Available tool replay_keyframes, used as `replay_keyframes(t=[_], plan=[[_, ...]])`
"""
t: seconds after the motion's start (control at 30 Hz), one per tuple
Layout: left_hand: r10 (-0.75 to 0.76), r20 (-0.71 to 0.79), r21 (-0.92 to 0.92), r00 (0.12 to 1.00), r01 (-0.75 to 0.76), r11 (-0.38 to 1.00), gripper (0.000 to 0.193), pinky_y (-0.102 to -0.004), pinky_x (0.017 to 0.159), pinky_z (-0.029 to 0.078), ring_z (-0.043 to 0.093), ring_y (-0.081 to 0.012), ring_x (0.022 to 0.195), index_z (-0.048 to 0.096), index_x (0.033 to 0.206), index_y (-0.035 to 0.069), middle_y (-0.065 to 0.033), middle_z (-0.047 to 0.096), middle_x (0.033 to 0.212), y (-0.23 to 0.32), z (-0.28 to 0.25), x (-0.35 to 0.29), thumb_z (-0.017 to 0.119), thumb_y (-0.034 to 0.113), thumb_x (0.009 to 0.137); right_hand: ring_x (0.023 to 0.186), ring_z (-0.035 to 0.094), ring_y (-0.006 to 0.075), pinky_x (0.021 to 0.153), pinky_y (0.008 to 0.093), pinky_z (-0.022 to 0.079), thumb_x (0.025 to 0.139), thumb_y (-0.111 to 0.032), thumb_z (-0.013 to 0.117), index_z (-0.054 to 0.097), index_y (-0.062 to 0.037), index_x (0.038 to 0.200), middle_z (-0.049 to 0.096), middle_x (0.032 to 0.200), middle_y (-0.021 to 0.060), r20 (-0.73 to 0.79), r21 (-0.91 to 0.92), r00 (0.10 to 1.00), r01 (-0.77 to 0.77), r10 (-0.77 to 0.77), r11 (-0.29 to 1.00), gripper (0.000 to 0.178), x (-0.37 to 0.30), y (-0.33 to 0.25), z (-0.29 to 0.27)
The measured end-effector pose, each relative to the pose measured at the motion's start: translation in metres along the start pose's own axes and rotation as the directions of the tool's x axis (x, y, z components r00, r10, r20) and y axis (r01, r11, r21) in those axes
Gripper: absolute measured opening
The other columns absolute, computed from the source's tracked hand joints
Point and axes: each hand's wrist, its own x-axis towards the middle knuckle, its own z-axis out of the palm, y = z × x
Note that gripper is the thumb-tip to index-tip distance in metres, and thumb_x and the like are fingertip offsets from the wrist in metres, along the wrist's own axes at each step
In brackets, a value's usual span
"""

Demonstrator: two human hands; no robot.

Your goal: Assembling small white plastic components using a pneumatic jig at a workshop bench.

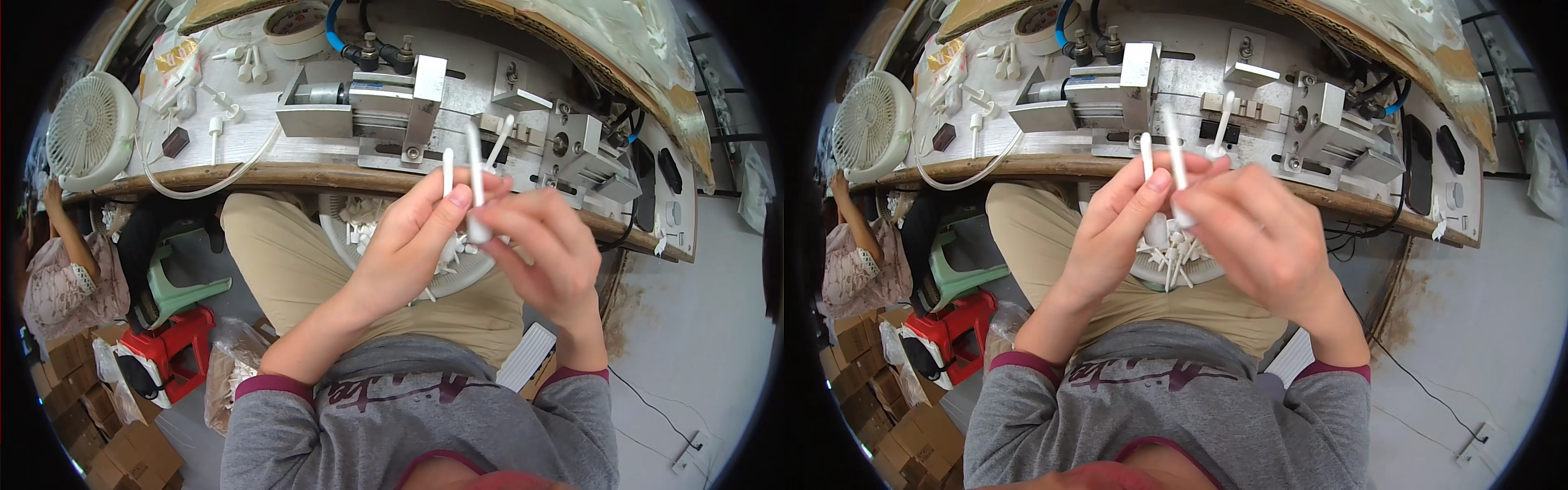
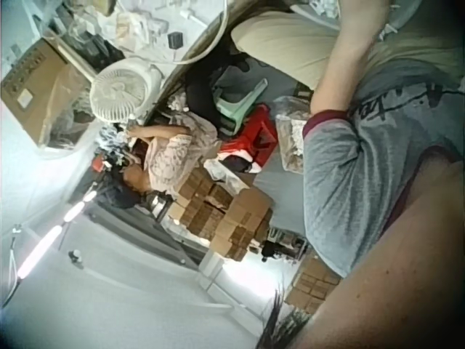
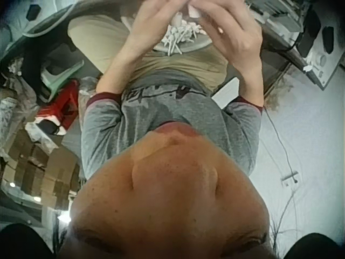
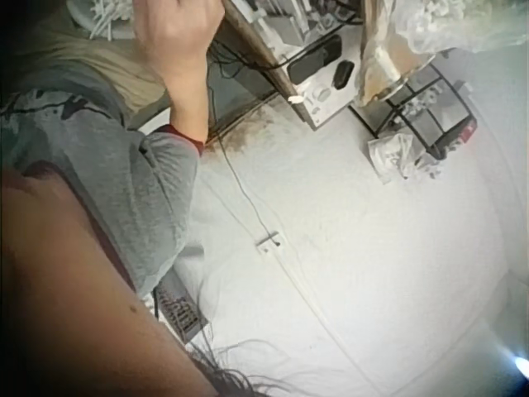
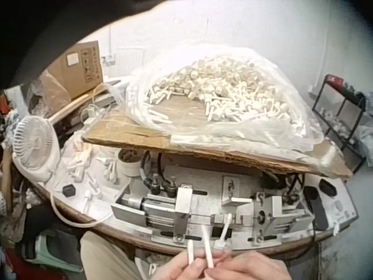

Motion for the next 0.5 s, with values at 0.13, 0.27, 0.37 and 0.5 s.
replay_keyframes(t=[0.13, 0.27, 0.37, 0.5], plan=[[0.024, -0.123, 0.235, 0.992, 0.006, 0.972, 0.039, -0.019, 0.057, 0.047, 0.059, -0.0067, 0.069, 0.043, 0.137, -0.002, -0.018, 0.064, 0.121, 0.01, -0.009, -0.001, 0.035, 0.021, 0.107, 0.089, 0.068, 0.0294, 0.074, 0.0356, 0.056, 0.074, -0.002, 0.075, 0.066, 0.0008, 0.101, 0.068, 0.109, 0.0135, -0.116, -0.151, 0.984, -0.15, 0.134, 0.977, 0.029, -0.002, 0.016, 0.0], [0.044, -0.075, 0.076, 0.996, -0.038, 0.996, 0.039, -0.0157, 0.056, 0.039, 0.045, -0.0015, 0.061, 0.039, 0.141, 0.002, -0.0041, 0.062, 0.096, 0.01, -0.012, -0.001, 0.042, 0.021, 0.106, 0.071, 0.069, 0.0261, 0.065, 0.0311, 0.055, 0.075, -0.004, 0.075, 0.065, -0.0029, 0.099, 0.068, 0.119, 0.0127, 0.036, -0.296, 0.982, -0.167, 0.186, 0.941, 0.026, -0.004, 0.022, 0.014], [0.009, -0.056, -0.018, 0.998, -0.01, 1.0, 0.058, -0.0203, 0.068, 0.044, 0.052, -0.0068, 0.08, 0.028, 0.149, 0.0, -0.0093, 0.055, 0.115, 0.017, -0.009, -0.003, 0.052, 0.006, 0.097, 0.057, 0.063, 0.024, 0.056, 0.0312, 0.051, 0.073, -0.006, 0.075, 0.064, -0.0046, 0.098, 0.069, 0.119, 0.0116, 0.056, -0.473, 0.985, -0.116, 0.161, 0.873, 0.027, 0.007, 0.021, 0.014], [0.006, 0.01, -0.077, 1.0, -0.005, 0.997, 0.072, -0.0342, 0.1, 0.047, 0.056, -0.0238, 0.118, 0.016, 0.154, -0.002, -0.0163, 0.041, 0.141, 0.028, -0.01, -0.006, 0.051, -0.007, 0.091, 0.052, 0.062, 0.0229, 0.053, 0.0304, 0.052, 0.065, -0.003, 0.064, 0.057, -0.0012, 0.083, 0.068, 0.116, 0.0212, 0.132, -0.457, 0.986, -0.027, 0.098, 0.889, 0.019, 0.019, 0.02, 0.007]])
